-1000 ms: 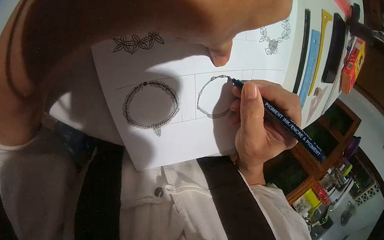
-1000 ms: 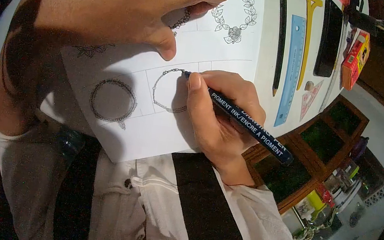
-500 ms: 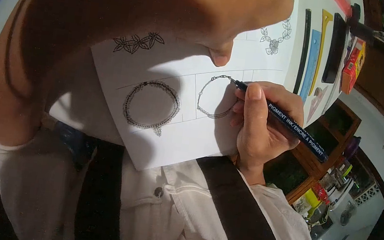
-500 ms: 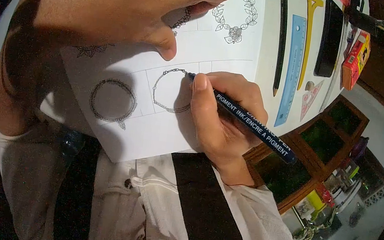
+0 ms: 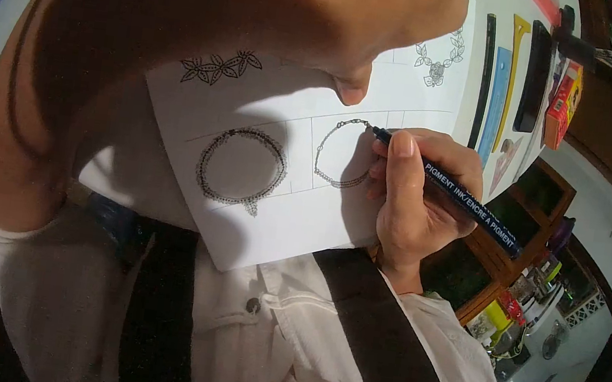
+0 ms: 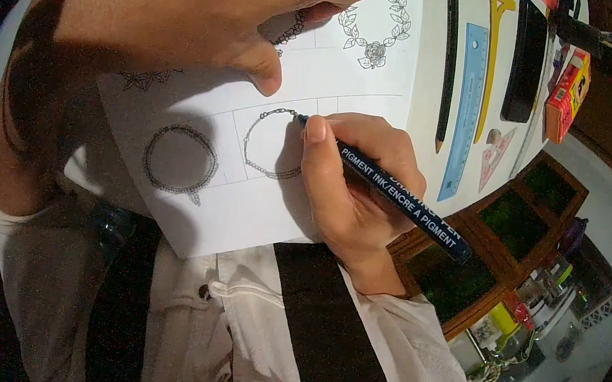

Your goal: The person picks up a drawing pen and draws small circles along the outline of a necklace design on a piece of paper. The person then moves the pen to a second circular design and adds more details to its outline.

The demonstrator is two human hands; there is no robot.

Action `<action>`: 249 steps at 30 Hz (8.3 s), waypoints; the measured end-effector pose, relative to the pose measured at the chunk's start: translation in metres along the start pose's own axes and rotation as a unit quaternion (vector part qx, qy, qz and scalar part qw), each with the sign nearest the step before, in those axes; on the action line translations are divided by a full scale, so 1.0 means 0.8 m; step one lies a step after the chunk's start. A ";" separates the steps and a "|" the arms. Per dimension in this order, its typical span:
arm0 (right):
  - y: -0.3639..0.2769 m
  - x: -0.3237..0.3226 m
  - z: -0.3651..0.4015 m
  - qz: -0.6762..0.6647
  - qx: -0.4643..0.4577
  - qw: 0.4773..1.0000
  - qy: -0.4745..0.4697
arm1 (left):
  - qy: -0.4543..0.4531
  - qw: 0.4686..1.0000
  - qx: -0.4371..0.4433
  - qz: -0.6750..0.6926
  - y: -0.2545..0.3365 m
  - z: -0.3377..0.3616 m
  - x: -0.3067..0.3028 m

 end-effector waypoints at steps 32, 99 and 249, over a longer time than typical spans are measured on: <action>0.001 -0.003 0.002 -0.002 0.031 0.999 0.008 | 0.052 0.996 0.078 -0.001 0.005 0.002 -0.004; -0.009 0.019 0.007 -0.047 0.064 0.996 -0.028 | 0.094 0.950 0.165 0.247 -0.025 -0.008 0.012; -0.015 0.025 0.005 -0.063 0.065 0.995 -0.040 | 0.102 0.918 0.150 0.352 -0.059 -0.009 0.060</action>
Point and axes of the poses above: each hand's wrist, its own z-axis away from the middle knuckle, its own x-axis out of the palm, y = z × x, the point moved 5 cm from there along -z, towards the middle knuckle, and after that the axes turned 8 degrees about -x, right-handed, at the moved point
